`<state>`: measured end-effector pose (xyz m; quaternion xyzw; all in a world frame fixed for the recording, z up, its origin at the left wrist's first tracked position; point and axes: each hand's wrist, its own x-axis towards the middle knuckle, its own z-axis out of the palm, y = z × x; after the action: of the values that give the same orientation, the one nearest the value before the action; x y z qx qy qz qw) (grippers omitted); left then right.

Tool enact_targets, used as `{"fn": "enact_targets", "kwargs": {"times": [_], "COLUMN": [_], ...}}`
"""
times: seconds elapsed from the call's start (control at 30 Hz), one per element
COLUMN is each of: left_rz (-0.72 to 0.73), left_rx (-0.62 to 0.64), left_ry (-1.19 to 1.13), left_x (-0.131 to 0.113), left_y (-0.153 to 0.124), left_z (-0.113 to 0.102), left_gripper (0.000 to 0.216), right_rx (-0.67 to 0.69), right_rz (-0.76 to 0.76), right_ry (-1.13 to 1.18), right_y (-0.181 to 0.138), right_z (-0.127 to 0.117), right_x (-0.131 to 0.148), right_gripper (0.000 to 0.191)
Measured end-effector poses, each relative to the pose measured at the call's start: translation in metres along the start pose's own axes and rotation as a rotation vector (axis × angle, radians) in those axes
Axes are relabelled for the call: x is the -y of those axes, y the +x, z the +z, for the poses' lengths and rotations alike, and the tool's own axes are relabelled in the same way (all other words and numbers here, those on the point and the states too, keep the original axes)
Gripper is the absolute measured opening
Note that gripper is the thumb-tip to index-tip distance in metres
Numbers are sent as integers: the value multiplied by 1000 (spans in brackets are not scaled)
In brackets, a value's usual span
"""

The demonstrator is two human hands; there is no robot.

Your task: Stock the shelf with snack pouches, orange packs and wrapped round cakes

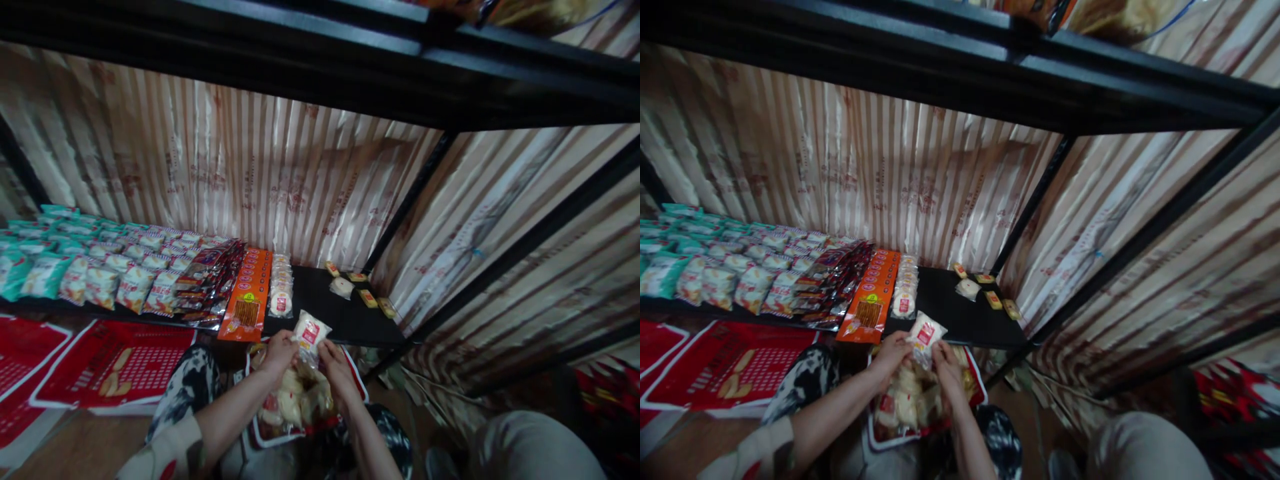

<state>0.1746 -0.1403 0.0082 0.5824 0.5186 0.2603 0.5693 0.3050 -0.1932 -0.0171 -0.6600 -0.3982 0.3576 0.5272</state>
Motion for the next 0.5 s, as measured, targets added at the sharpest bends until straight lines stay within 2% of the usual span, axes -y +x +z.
{"fn": "enact_targets", "kwargs": {"times": [0.07, 0.13, 0.2, 0.27, 0.33, 0.4, 0.5], "left_rz": [57, 137, 221, 288, 336, 374, 424], "left_rx": [-14, -14, 8, 48, 97, 135, 172], "left_ry": [108, 235, 366, 483, 575, 637, 684], "left_x": [-2, -4, -5, -4, -3, -2, -1], "left_y": [-1, -5, -11, -18, -25, -30, -33], "left_z": [-11, -25, -39, -48, -53, -54, -54], "left_gripper": [23, 22, 22, 24, 24, 21, 18], "right_rx": [-159, -345, -414, -327, -173, -15, 167], "right_rz": [-89, -262, -431, -544, -584, -561, -459], "right_ry": [-197, -395, -517, -577, -615, -647, -646], "right_y": [-3, -7, -11, -16, -20, -26, -34], "right_z": [-1, -3, -4, -3, 0, 5, 12], "right_x": [0, 5, 11, 16, 18, 18, 17], "right_gripper": [51, 60, 60, 52, 40, 33, 32]}}
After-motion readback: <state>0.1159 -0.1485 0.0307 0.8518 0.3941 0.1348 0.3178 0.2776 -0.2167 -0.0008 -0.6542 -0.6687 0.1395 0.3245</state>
